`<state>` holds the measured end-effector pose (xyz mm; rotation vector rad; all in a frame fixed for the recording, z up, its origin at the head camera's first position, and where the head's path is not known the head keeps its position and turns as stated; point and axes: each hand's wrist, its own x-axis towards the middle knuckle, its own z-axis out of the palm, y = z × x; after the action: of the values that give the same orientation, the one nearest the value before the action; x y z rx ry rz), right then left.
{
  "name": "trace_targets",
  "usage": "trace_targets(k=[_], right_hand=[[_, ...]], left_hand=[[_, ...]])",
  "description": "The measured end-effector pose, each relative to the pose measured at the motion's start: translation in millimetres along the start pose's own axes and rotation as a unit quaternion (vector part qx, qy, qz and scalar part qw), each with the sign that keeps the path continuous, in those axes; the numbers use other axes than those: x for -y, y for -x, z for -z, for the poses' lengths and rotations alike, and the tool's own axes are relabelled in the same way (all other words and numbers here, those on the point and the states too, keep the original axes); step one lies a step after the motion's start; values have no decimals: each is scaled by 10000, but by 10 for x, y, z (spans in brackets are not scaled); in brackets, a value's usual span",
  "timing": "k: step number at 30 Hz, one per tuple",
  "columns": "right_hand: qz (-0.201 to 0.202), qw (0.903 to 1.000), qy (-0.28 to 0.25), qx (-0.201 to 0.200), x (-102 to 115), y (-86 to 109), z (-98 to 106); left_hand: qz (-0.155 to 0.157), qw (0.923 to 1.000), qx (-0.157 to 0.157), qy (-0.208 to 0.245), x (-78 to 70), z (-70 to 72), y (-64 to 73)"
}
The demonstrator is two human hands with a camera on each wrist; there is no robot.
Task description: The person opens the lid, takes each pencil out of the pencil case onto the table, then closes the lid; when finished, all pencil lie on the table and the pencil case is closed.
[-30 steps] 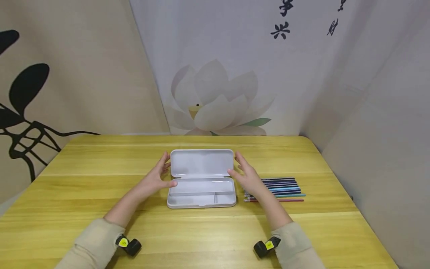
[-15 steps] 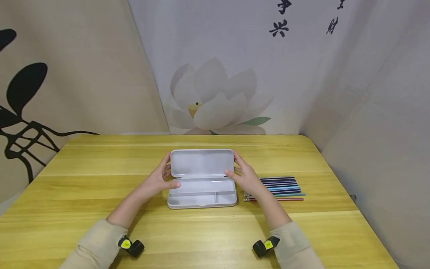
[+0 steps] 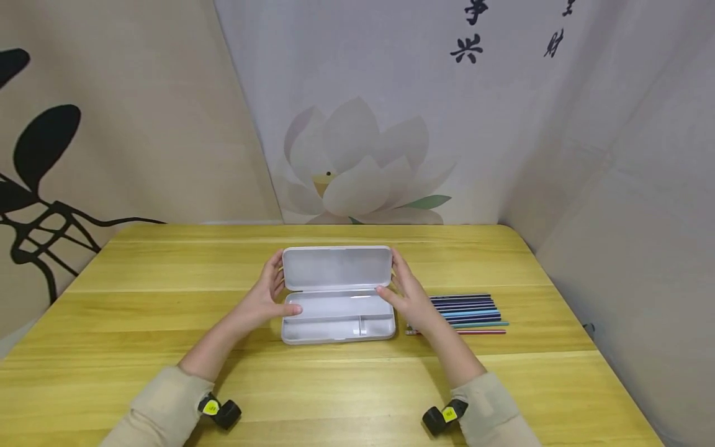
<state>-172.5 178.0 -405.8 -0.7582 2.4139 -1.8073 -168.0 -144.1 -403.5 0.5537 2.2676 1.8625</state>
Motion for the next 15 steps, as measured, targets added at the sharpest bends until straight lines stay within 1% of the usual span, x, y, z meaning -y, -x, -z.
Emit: trace_targets(k=[3, 10, 15], right_hand=[[108, 9998, -129, -57, 4, 6, -10], [502, 9969, -603, -94, -18, 24, -48], [598, 9944, -869, -82, -56, 47, -59]], left_hand=[[-73, 10000, 15, -46, 0, -1, 3], [-329, 9991, 28, 285, 17, 4, 7], [-470, 9981, 105, 379, 52, 4, 4]])
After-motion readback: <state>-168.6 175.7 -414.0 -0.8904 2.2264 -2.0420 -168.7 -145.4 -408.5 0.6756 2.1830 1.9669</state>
